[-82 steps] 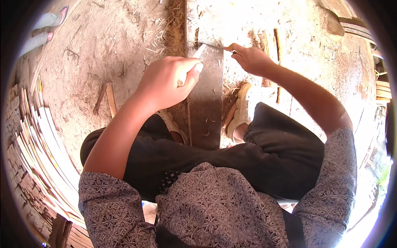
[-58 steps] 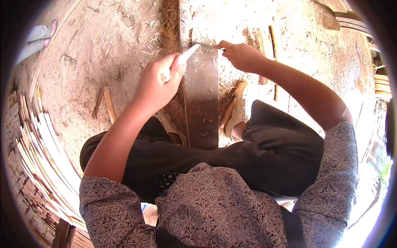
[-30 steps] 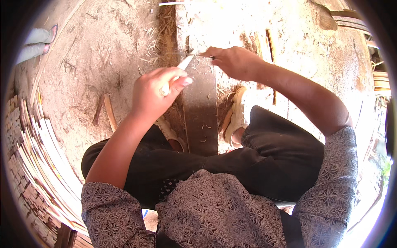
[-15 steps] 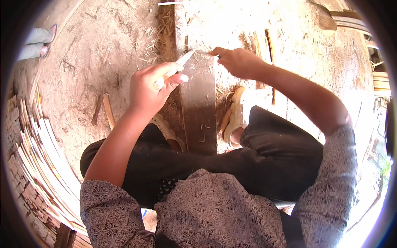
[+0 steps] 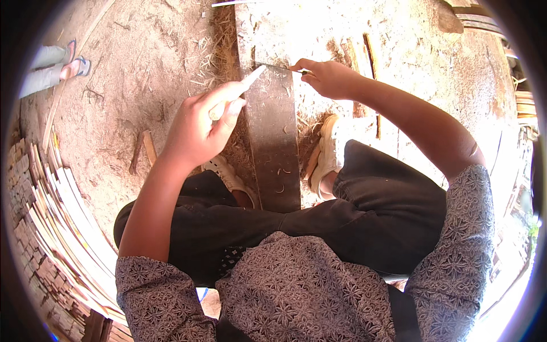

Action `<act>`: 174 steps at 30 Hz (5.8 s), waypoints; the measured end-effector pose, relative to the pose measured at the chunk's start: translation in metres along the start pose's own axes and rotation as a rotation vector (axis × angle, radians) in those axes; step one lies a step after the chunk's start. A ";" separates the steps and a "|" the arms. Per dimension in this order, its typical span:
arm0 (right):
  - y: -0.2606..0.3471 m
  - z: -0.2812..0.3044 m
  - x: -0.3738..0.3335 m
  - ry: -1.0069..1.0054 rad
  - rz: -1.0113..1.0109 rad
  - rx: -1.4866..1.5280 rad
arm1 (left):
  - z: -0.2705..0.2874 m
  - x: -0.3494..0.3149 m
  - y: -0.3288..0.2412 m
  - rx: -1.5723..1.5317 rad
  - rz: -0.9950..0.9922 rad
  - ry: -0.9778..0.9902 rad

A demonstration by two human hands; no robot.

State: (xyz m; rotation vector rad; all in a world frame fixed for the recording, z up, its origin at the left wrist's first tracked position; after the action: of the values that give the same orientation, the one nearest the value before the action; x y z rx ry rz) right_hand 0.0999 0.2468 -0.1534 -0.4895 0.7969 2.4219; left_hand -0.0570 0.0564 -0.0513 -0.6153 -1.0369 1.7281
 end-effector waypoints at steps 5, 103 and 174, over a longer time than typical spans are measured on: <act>0.060 0.016 -0.027 -0.178 0.242 0.099 | 0.008 0.004 -0.009 0.275 -0.052 0.087; 0.024 -0.002 0.019 0.080 0.309 -0.392 | -0.023 -0.007 -0.008 0.341 -0.159 0.121; 0.053 0.019 -0.015 -0.076 0.157 0.112 | -0.017 -0.006 -0.009 0.228 -0.185 0.058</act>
State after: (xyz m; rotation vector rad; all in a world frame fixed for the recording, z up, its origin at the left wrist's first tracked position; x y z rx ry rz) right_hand 0.0769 0.2167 -0.1085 -0.3003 0.9635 2.5050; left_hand -0.0370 0.0577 -0.0527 -0.4088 -0.8153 1.6266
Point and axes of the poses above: each hand's wrist, its own x-axis towards the middle knuckle, its own z-axis out of the back of the hand, y = z × x, the point moved 7 cm from there along x, towards the middle knuckle, and after that the axes turned 13 degrees about -y, right-handed, at the moved point
